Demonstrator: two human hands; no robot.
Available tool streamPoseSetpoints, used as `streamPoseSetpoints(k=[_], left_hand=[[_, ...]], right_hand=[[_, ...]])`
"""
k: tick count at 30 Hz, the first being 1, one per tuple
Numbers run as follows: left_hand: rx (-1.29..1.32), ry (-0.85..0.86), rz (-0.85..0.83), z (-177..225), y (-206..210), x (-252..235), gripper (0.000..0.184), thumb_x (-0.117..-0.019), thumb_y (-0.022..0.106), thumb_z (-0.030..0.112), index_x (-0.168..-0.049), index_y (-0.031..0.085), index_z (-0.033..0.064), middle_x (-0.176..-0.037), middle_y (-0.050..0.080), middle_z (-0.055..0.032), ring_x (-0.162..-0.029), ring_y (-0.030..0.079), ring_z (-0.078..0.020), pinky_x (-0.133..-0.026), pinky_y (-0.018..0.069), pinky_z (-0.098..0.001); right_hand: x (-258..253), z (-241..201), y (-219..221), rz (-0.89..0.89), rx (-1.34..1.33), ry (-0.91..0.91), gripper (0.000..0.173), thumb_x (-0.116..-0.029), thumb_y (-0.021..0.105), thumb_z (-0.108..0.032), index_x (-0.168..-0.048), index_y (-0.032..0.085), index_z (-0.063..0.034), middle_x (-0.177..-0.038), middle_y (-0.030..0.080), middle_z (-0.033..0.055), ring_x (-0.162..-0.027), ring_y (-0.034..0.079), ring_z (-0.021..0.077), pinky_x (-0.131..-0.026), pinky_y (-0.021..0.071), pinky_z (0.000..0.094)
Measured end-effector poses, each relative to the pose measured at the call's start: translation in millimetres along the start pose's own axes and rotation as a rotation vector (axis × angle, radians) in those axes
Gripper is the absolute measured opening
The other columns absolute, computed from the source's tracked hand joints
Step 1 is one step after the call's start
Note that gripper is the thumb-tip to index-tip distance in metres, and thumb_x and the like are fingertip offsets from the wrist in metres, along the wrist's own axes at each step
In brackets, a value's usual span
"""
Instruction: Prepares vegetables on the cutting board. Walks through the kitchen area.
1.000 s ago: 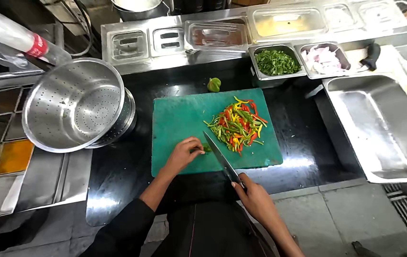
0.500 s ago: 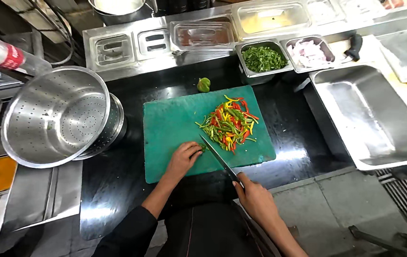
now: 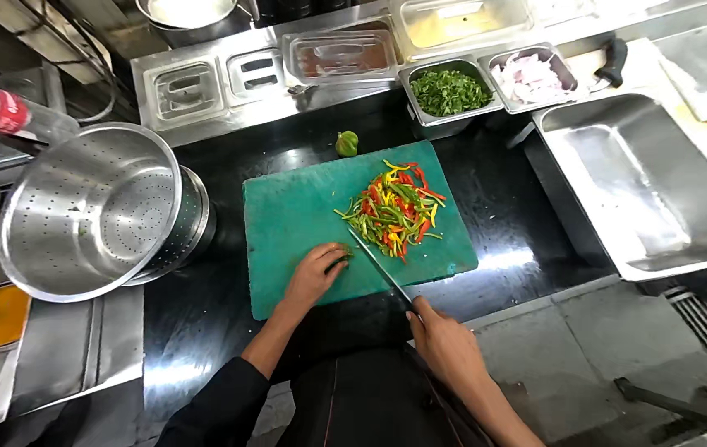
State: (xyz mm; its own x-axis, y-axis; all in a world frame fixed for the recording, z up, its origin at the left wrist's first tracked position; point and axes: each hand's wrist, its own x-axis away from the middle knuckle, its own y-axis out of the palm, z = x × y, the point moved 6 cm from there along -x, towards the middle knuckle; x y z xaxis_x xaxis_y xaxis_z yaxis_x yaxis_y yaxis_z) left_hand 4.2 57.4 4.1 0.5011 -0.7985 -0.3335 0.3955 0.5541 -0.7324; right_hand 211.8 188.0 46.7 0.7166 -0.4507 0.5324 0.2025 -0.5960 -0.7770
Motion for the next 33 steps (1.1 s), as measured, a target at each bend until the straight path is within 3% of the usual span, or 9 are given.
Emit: streamPoseSetpoints(k=[3,7,15,21,25,29,33], left_hand=[[-0.005,0.052,-0.037,-1.3,-1.7,-3.8,0.016,-0.0962,0.069,0.013,-0.105,0.077,0.0017,-0.112,0.072,-0.014,-0.111,0.069,-0.0275,-0.101,0.0545,-0.0394],[0.026,0.113,-0.115,-5.6,-4.9,-14.5,0.012,-0.0955,0.067,0.005,-0.1,0.078,0.0024,-0.108,0.073,-0.0144,-0.108,0.07,-0.0284,-0.098,0.0558,-0.0396],[0.061,0.178,-0.237,-9.0,-7.9,-31.2,0.006,-0.0918,0.072,0.005,-0.094,0.077,0.0019,-0.105,0.073,-0.0134,-0.105,0.07,-0.0263,-0.097,0.0556,-0.0377],[0.07,0.176,-0.216,-10.1,-6.8,-29.4,0.008,-0.0924,0.071,0.005,-0.097,0.077,0.0023,-0.107,0.073,-0.0136,-0.108,0.07,-0.0264,-0.1,0.0546,-0.0378],[0.069,0.182,-0.201,-12.4,-7.2,-27.0,0.008,-0.0929,0.071,0.006,-0.097,0.077,0.0022,-0.105,0.072,-0.0135,-0.106,0.069,-0.0259,-0.099,0.0544,-0.0364],[0.09,0.203,-0.216,-12.6,-8.4,-25.7,0.009,-0.0945,0.069,0.006,-0.098,0.077,0.0027,-0.109,0.073,-0.0124,-0.109,0.069,-0.025,-0.101,0.0535,-0.036],[0.111,0.254,-0.195,-14.4,-11.3,-24.8,0.008,-0.0938,0.069,0.005,-0.095,0.077,0.0021,-0.105,0.073,-0.0122,-0.108,0.069,-0.0236,-0.101,0.0536,-0.0342]], right_hand=[[-7.9,-7.2,8.2,-0.081,0.025,0.022,0.037,-0.111,0.038,-0.032,-0.134,0.058,-0.0106,-0.106,0.071,0.0209,-0.095,0.072,0.0423,-0.078,0.0549,0.0579],[-0.4,-21.4,0.4,-0.065,0.058,0.026,0.036,-0.1111,0.036,-0.03,-0.135,0.057,-0.0117,-0.107,0.071,0.0195,-0.092,0.072,0.0406,-0.075,0.0559,0.0549],[8.4,-39.1,-5.9,-0.129,0.135,0.061,0.037,-0.1118,0.034,-0.028,-0.141,0.052,-0.0133,-0.113,0.069,0.0208,-0.094,0.072,0.0398,-0.077,0.0565,0.052],[-14.3,-50.9,10.3,-0.201,0.115,0.08,0.035,-0.1119,0.032,-0.022,-0.141,0.047,-0.0103,-0.118,0.067,0.0203,-0.103,0.071,0.0377,-0.083,0.0567,0.0498],[1.0,-58.1,0.3,-0.194,0.142,0.085,0.036,-0.1119,0.032,-0.023,-0.143,0.046,-0.0109,-0.116,0.067,0.0202,-0.097,0.072,0.0366,-0.079,0.0574,0.0483],[-8.9,-55.0,11.0,-0.231,0.117,0.106,0.036,-0.1121,0.032,-0.022,-0.144,0.044,-0.0111,-0.122,0.065,0.0212,-0.103,0.071,0.0381,-0.084,0.0566,0.0503],[1.2,-59.8,2.7,-0.226,0.127,0.103,0.038,-0.1125,0.031,-0.024,-0.148,0.042,-0.0123,-0.12,0.066,0.0205,-0.1,0.072,0.0379,-0.082,0.0571,0.0505]])
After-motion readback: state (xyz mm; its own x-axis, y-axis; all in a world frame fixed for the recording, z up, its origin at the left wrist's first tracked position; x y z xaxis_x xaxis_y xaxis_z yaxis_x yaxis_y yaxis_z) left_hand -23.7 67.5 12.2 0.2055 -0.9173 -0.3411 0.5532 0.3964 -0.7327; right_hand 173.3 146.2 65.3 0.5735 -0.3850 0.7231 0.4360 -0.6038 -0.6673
